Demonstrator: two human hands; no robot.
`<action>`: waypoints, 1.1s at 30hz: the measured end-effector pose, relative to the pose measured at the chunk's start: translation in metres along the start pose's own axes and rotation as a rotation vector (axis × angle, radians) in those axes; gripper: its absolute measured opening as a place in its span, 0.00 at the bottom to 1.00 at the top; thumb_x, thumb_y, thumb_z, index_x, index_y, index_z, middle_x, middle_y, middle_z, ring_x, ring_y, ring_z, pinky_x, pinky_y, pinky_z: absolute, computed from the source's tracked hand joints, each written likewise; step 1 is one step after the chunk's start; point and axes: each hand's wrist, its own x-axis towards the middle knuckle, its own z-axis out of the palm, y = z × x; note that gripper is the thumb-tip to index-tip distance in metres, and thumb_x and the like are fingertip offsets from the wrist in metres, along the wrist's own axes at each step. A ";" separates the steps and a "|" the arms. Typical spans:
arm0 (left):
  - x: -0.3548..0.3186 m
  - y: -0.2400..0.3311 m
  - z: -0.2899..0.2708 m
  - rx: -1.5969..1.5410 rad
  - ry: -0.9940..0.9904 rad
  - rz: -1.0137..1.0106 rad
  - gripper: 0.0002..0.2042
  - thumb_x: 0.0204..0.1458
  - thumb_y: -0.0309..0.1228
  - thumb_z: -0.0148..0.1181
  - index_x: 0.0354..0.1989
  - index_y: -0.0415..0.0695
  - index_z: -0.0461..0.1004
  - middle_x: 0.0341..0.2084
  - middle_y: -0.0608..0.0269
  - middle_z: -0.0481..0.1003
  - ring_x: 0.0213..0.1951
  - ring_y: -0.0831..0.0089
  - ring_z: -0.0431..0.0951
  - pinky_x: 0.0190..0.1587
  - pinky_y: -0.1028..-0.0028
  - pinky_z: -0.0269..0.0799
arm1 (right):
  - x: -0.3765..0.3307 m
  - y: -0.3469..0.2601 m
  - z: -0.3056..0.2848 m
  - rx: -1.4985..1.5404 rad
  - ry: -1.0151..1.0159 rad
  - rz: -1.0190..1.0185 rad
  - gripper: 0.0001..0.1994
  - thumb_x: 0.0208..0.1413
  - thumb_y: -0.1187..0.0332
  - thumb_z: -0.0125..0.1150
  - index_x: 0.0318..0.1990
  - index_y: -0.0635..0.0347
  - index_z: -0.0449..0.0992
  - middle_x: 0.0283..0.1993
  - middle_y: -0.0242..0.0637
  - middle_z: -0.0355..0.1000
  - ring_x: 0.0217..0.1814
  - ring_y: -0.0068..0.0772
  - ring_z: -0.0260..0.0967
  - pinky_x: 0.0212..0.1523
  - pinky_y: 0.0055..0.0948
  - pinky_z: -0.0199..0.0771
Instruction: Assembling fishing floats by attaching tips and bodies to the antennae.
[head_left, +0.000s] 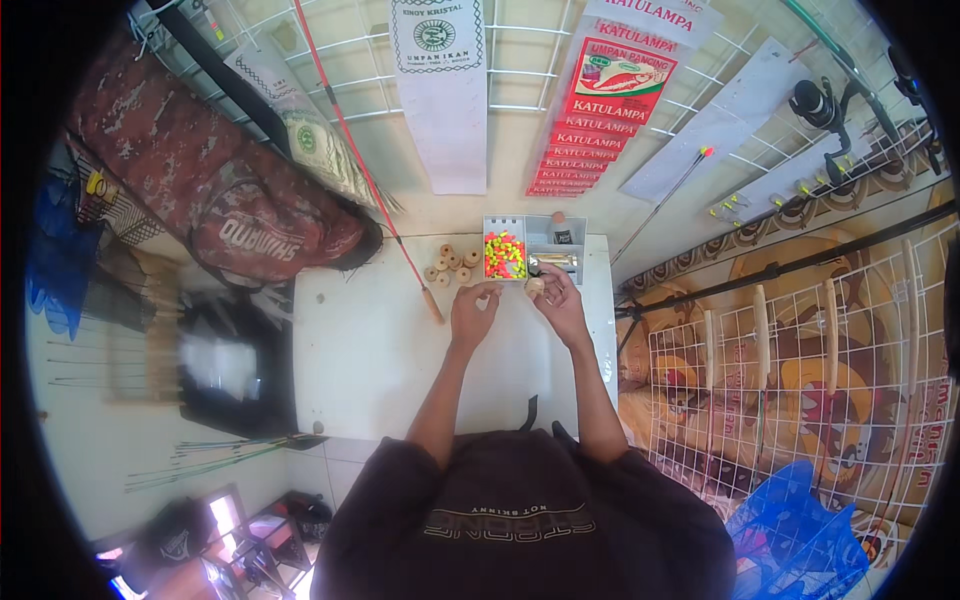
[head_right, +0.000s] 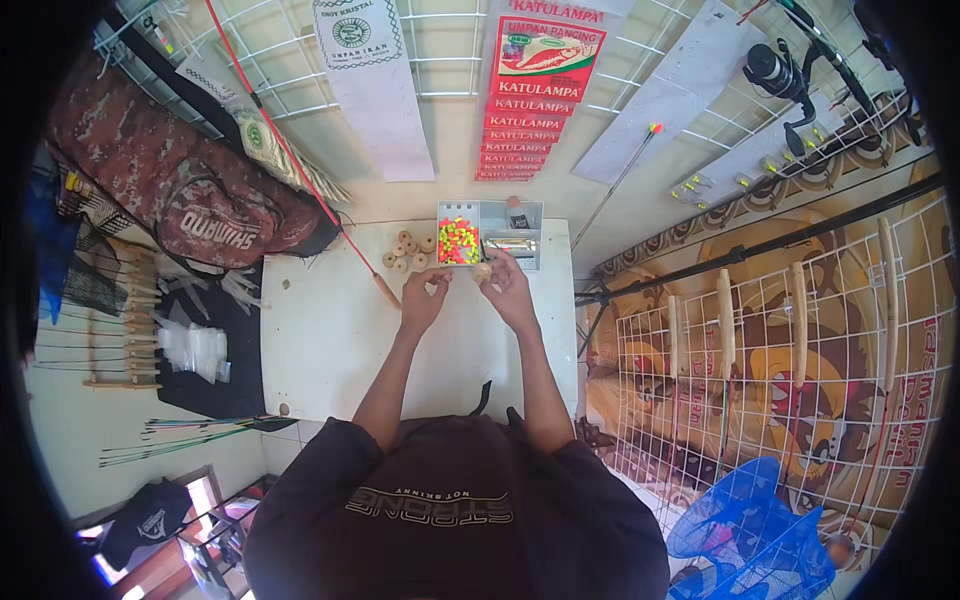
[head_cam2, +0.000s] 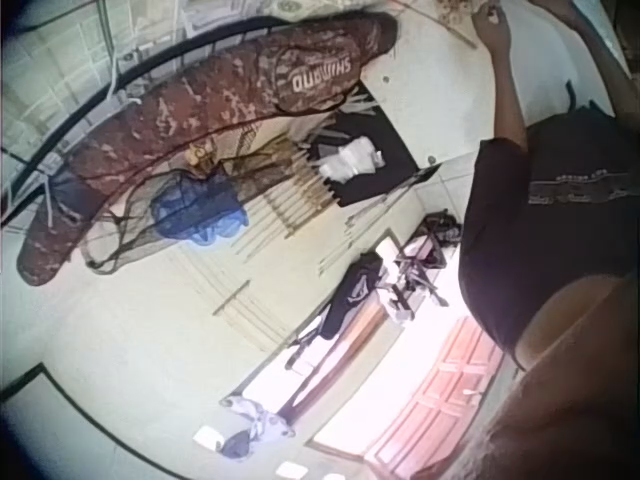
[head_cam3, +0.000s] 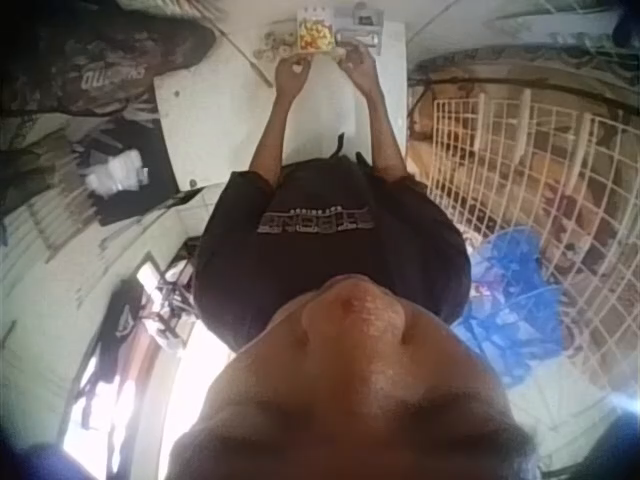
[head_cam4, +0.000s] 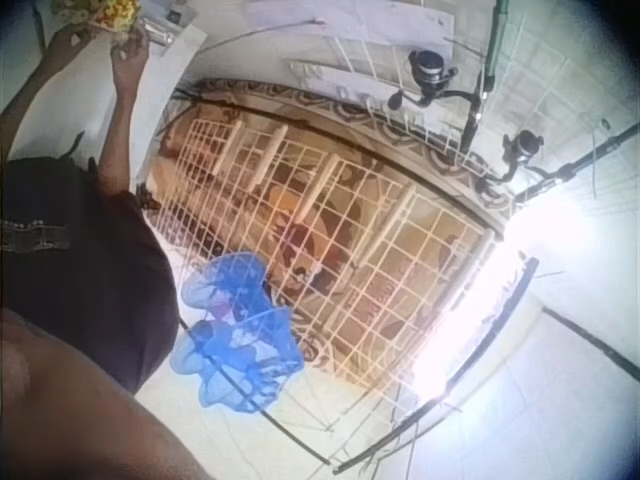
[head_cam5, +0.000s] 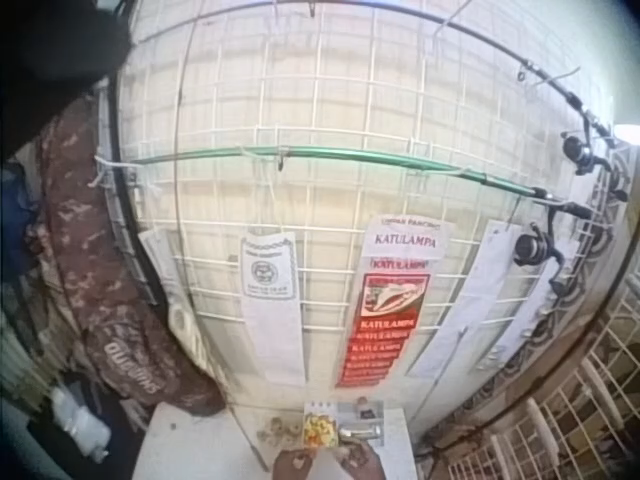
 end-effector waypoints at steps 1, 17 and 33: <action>-0.001 -0.002 0.001 -0.002 -0.012 -0.004 0.06 0.50 0.27 0.61 0.35 0.46 0.81 0.27 0.66 0.79 0.30 0.74 0.74 0.38 0.72 0.70 | -0.001 -0.004 0.001 0.000 -0.002 0.000 0.22 0.49 0.85 0.57 0.54 0.64 0.68 0.46 0.31 0.66 0.48 0.21 0.67 0.51 0.22 0.67; -0.002 0.001 -0.003 0.037 0.093 -0.045 0.06 0.48 0.27 0.61 0.34 0.46 0.79 0.26 0.65 0.77 0.31 0.70 0.74 0.37 0.70 0.70 | 0.011 0.023 -0.018 -0.378 0.191 0.120 0.16 0.53 0.72 0.61 0.50 0.61 0.71 0.39 0.32 0.72 0.39 0.19 0.70 0.39 0.20 0.71; -0.025 -0.023 -0.003 0.223 -0.206 -0.089 0.08 0.48 0.27 0.58 0.37 0.50 0.78 0.27 0.70 0.78 0.36 0.66 0.72 0.46 0.68 0.70 | 0.012 0.103 -0.031 -0.420 0.292 0.297 0.18 0.52 0.68 0.63 0.50 0.62 0.71 0.38 0.38 0.73 0.41 0.28 0.74 0.40 0.28 0.76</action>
